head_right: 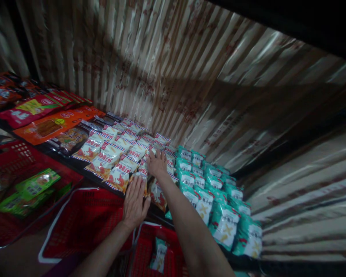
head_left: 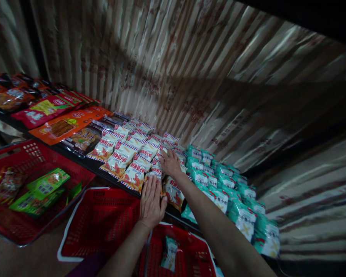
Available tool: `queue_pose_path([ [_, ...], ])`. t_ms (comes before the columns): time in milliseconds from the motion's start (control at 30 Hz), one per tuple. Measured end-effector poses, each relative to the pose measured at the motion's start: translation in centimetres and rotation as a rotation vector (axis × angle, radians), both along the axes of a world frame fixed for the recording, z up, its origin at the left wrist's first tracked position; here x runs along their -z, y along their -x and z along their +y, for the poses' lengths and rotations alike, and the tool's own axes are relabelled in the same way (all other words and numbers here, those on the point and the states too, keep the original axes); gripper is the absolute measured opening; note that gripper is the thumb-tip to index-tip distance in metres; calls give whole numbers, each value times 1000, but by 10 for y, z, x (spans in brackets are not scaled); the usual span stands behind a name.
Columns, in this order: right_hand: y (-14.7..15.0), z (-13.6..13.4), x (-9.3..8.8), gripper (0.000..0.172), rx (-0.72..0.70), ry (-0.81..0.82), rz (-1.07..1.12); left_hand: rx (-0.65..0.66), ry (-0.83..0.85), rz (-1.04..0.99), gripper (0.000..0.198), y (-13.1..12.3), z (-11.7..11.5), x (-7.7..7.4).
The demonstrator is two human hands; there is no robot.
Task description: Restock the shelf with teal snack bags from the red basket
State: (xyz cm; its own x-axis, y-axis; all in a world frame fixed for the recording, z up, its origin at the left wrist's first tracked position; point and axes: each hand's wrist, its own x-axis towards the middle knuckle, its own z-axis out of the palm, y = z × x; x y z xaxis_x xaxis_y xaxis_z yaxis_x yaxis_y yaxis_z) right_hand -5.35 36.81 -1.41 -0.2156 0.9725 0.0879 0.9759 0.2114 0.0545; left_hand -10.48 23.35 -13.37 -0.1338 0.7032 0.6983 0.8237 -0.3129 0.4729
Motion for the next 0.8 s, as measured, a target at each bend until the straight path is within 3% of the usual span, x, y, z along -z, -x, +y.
queue_pose_path([
  [167, 1, 8, -4, 50, -24, 28, -64, 23, 13, 21, 64, 2, 0, 2],
  [300, 0, 1, -4, 48, -92, -116, -1, 49, 28, 19, 64, 4, 0, 2],
  [400, -8, -23, 0, 46, -232, -317, 115, 78, 41, 16, 65, 5, -1, 1],
  [567, -28, -95, 23, 49, -293, -578, 273, 99, -18, -29, 62, 14, -6, -9],
  [700, -36, -142, 54, 57, -173, -619, 312, -63, -95, -38, 58, 38, -10, -16],
  [800, -32, -153, 73, 57, -81, -542, 309, -287, -68, -54, 55, 60, -10, -16],
])
